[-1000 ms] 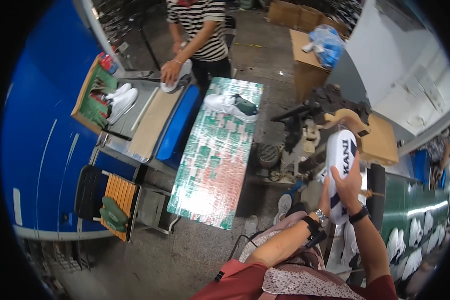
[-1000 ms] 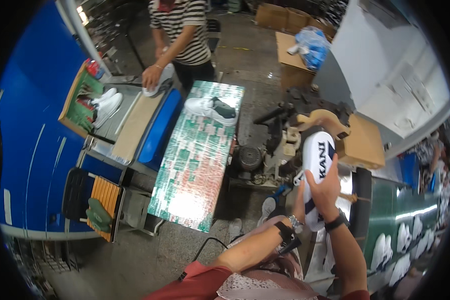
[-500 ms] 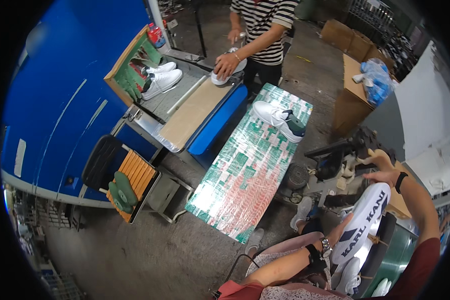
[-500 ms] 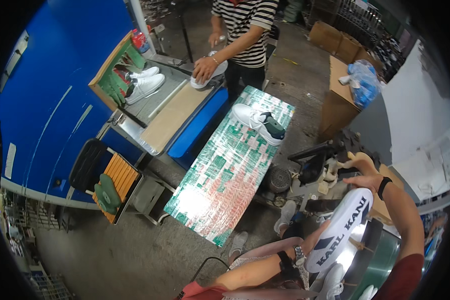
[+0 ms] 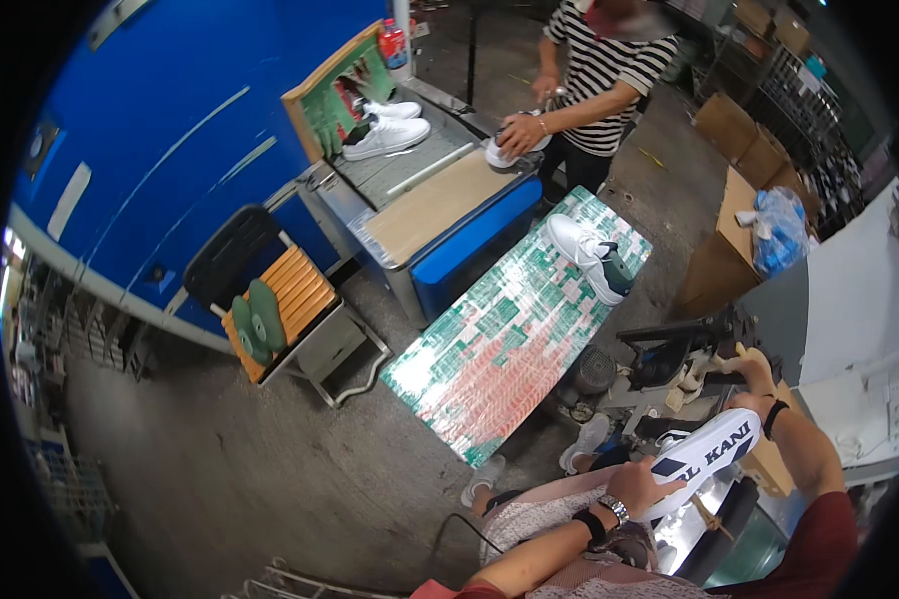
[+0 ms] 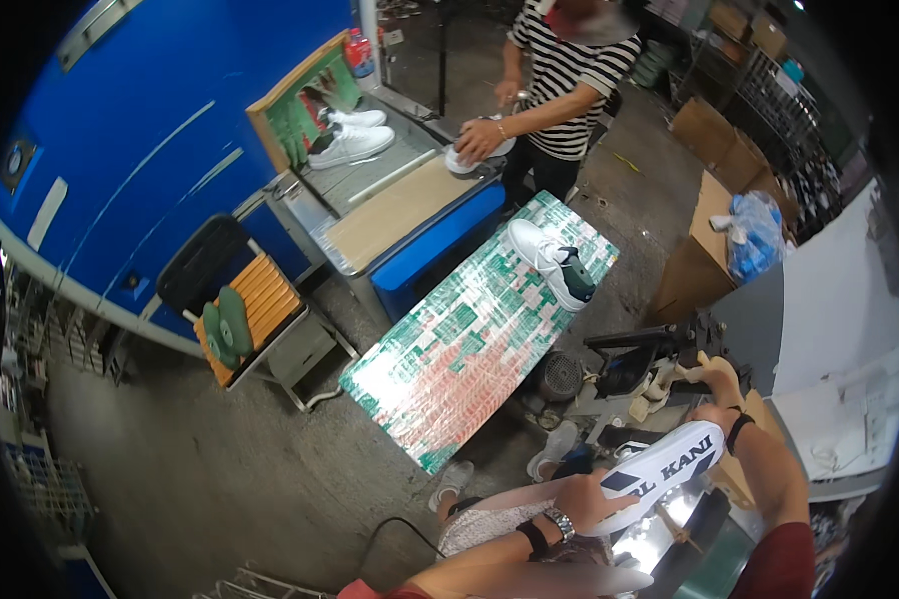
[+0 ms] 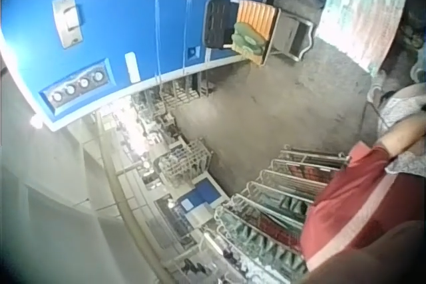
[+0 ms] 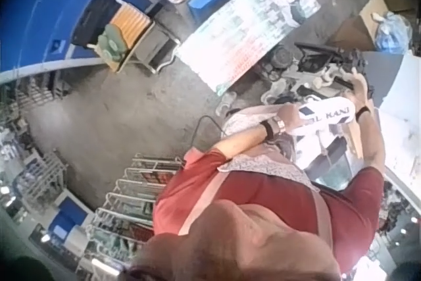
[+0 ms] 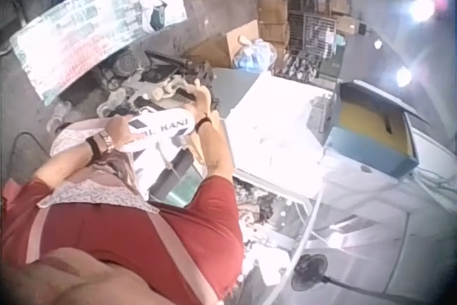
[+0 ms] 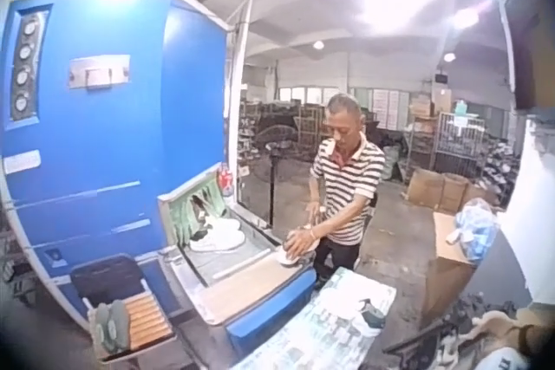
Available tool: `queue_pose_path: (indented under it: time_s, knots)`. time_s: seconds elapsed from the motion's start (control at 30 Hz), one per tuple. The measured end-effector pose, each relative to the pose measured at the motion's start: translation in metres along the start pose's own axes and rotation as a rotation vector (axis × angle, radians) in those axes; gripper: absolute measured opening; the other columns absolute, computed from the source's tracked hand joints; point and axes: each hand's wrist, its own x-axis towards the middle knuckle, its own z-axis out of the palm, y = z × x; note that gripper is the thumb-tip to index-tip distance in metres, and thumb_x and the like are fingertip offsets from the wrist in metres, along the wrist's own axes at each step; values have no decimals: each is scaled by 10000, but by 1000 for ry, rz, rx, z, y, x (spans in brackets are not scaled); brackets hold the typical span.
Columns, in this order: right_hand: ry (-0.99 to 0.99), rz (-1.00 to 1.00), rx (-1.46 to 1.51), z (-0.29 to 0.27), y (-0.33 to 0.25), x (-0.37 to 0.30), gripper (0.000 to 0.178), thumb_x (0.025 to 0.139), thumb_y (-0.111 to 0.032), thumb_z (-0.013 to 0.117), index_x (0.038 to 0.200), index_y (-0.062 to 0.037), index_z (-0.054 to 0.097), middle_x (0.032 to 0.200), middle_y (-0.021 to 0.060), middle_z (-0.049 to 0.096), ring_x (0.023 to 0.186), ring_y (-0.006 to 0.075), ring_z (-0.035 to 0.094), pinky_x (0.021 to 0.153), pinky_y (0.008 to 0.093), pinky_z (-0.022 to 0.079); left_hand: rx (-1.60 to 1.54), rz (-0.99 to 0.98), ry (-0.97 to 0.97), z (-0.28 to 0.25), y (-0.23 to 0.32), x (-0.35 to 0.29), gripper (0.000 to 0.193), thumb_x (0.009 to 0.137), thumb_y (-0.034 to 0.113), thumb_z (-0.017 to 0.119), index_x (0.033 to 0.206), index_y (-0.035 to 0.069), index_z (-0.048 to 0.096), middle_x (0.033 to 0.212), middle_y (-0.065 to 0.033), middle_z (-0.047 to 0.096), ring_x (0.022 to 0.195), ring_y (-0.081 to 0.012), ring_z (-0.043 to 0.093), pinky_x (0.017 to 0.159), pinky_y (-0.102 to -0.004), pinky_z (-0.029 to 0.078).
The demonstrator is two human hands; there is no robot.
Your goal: Assemble shoe components by inserting shoe lasts and placing them on a conveyor belt in a factory setting.
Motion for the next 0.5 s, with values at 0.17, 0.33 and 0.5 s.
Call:
queue_pose_path:
  time_s: [0.17, 0.33, 0.5]
  knots:
    - [33, -151, -171, -3, -4, -12, 437, 803, -242, 752, 1213, -89, 737, 1114, 239, 719, 1105, 302, 682, 1079, 382, 449, -5, -6, -40, -6, -7, -4, 702, 740, 637, 826, 1013, -6, 756, 820, -223, 751, 758, -359, 757, 724, -422, 616]
    - [65, -163, -242, -10, -5, -21, 412, 825, -261, 733, 1198, -86, 748, 1095, 247, 727, 1076, 318, 695, 1094, 369, 437, -90, 60, -42, -6, -15, 2, 708, 740, 633, 828, 1037, -6, 760, 831, -245, 747, 772, -372, 757, 739, -430, 618]
    - [104, 3, -232, -21, -1, -37, 392, 848, -281, 714, 1183, -84, 758, 1077, 256, 735, 1046, 334, 708, 1108, 356, 425, 28, 102, 8, -5, -17, 4, 684, 733, 630, 838, 1043, 25, 767, 832, -214, 756, 759, -365, 758, 734, -423, 618]
